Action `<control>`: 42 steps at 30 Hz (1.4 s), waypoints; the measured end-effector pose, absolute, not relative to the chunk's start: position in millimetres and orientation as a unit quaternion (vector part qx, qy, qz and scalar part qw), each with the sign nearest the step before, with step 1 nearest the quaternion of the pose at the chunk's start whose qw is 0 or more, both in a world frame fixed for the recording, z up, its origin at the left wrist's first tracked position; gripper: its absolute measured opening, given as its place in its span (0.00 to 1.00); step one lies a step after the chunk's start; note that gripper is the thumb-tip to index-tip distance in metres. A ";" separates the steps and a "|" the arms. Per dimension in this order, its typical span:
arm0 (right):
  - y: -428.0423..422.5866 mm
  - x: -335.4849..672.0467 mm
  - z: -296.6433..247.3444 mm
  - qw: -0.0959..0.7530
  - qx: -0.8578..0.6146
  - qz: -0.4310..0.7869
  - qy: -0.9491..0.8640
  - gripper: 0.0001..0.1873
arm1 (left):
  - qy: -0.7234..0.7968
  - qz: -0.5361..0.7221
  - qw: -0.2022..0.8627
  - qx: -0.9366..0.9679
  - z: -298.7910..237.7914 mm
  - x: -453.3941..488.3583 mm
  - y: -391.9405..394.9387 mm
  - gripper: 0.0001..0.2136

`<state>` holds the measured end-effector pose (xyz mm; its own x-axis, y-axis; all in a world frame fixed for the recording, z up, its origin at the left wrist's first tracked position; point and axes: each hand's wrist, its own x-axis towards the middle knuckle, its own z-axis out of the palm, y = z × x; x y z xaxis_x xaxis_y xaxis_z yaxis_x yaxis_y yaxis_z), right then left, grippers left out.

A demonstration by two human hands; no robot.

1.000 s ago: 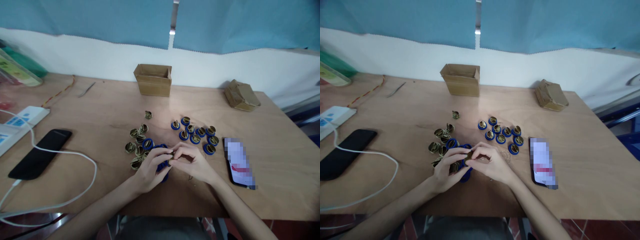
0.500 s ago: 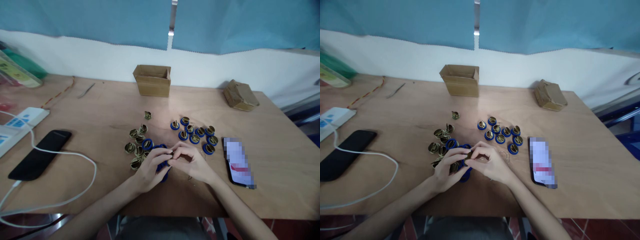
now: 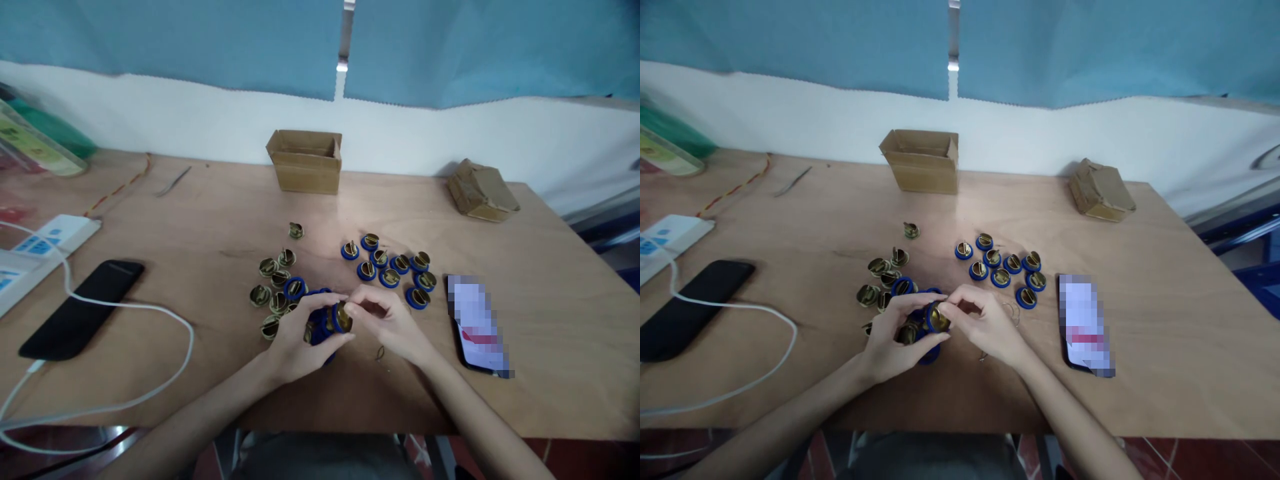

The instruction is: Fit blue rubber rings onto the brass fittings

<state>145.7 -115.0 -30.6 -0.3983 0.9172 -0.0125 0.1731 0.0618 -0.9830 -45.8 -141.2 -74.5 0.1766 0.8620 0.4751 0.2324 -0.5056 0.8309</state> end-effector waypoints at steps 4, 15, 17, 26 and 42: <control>-115.0 144.5 -33.3 0.335 -0.447 0.545 -0.625 0.20 | 0.381 0.501 0.426 0.650 -68.3 -44.4 -139.8 0.21; -115.1 144.2 -35.8 0.330 -0.460 0.505 -0.651 0.16 | 0.393 0.458 0.453 0.656 -62.8 -48.4 -135.0 0.13; -115.8 144.3 -33.4 0.336 -0.455 0.493 -0.661 0.15 | 0.390 0.457 0.454 0.658 -63.2 -48.4 -135.5 0.13; -118.6 143.5 -27.5 0.333 -0.449 0.485 -0.673 0.13 | 0.357 0.456 0.514 0.633 -63.4 -50.2 -135.2 0.14; -118.4 138.2 -35.4 0.357 -0.457 0.469 -0.666 0.13 | 0.370 0.438 0.443 0.689 -70.3 -52.3 -134.9 0.19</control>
